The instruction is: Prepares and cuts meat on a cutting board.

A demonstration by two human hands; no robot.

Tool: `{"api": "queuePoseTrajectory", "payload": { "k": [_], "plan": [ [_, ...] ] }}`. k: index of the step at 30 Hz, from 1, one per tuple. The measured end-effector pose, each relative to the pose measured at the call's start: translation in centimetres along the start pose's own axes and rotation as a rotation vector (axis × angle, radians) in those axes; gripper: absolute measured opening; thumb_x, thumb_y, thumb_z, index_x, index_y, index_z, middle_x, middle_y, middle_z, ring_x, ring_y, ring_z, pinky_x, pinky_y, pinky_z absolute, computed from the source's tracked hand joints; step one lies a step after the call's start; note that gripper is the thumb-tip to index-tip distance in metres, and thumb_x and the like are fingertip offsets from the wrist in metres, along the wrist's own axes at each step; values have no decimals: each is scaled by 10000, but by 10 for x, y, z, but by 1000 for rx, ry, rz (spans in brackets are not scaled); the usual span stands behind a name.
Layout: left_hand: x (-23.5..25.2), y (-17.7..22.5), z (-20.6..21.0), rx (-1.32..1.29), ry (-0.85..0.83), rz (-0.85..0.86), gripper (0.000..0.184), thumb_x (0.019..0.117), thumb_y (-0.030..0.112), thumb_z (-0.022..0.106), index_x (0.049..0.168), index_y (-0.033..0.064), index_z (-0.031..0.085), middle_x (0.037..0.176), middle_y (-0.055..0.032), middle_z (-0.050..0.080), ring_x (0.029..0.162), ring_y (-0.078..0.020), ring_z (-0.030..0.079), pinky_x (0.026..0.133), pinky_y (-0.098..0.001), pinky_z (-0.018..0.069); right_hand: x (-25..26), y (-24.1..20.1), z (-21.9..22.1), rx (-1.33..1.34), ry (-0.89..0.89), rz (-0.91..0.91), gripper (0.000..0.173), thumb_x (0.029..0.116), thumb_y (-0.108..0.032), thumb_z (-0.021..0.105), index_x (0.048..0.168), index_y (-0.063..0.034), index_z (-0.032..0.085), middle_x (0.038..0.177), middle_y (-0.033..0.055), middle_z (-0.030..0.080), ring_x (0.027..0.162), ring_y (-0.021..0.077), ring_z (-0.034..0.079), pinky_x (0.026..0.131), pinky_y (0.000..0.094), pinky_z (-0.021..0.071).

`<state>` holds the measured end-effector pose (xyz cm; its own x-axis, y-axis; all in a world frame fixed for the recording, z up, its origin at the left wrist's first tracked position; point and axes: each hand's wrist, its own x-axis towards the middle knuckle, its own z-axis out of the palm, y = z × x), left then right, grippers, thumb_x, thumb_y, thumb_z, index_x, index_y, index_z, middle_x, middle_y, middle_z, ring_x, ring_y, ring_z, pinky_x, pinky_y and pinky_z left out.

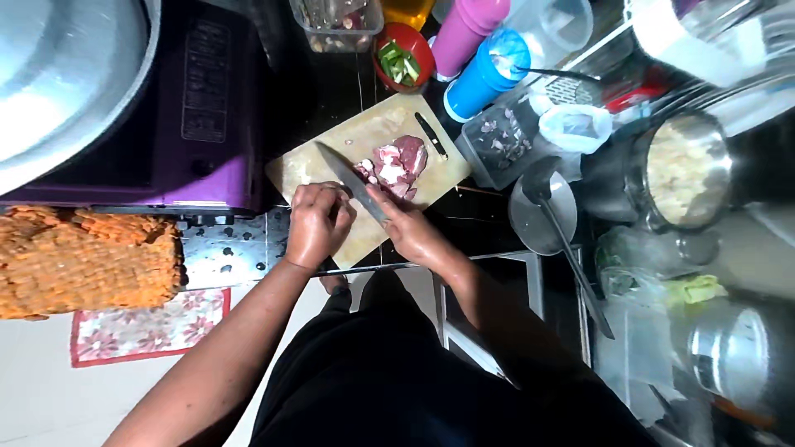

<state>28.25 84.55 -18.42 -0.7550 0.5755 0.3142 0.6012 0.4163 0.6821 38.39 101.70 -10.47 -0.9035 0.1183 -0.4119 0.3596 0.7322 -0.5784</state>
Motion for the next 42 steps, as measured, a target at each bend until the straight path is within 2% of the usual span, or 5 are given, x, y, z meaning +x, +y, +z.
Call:
{"api": "queuePoseTrajectory", "payload": {
  "k": [11, 19, 28, 35, 42],
  "plan": [
    [40, 62, 43, 188, -276, 123, 210, 999, 49, 584, 1156, -15, 709, 1155, -251, 688, 1143, -465, 631, 981, -595, 491, -33, -6, -51, -155, 248, -17, 689, 1093, -190, 490, 1664, -344, 137, 694, 123, 644, 543, 274, 602, 557, 468, 533],
    [67, 51, 6, -206, -300, -249, 231, 1050, 191, 558, 1042, 25, 719, 928, -138, 727, 897, -284, 714, 857, -536, 562, -41, 11, -56, 60, 315, 48, 685, 1098, -179, 476, 1664, -355, 131, 713, 104, 580, 521, 203, 521, 510, 395, 492],
    [75, 70, 37, 186, -473, -27, 313, 984, 243, 658, 1192, 14, 703, 1177, -222, 702, 1192, -436, 619, 1028, -586, 468, -36, 14, -55, 100, 316, 129, 673, 1112, -225, 444, 1660, -388, 91, 727, 111, 600, 493, 194, 531, 490, 366, 498],
    [100, 65, -19, -517, -401, -424, 215, 1052, 158, 528, 1131, 20, 671, 906, -107, 703, 756, -189, 694, 721, -425, 607, -42, 23, -51, 246, 432, 142, 670, 1107, -221, 452, 1659, -387, 112, 681, 61, 564, 465, 152, 518, 437, 327, 482],
    [104, 69, -87, -806, -114, -347, 220, 1034, 75, 420, 1124, 58, 620, 849, 18, 678, 718, -97, 686, 722, -312, 626, -41, 5, -1, 111, -94, 61, 610, 1094, -194, 457, 1653, -286, 232, 843, 150, 685, 728, 272, 644, 749, 485, 548]
  ]
}}
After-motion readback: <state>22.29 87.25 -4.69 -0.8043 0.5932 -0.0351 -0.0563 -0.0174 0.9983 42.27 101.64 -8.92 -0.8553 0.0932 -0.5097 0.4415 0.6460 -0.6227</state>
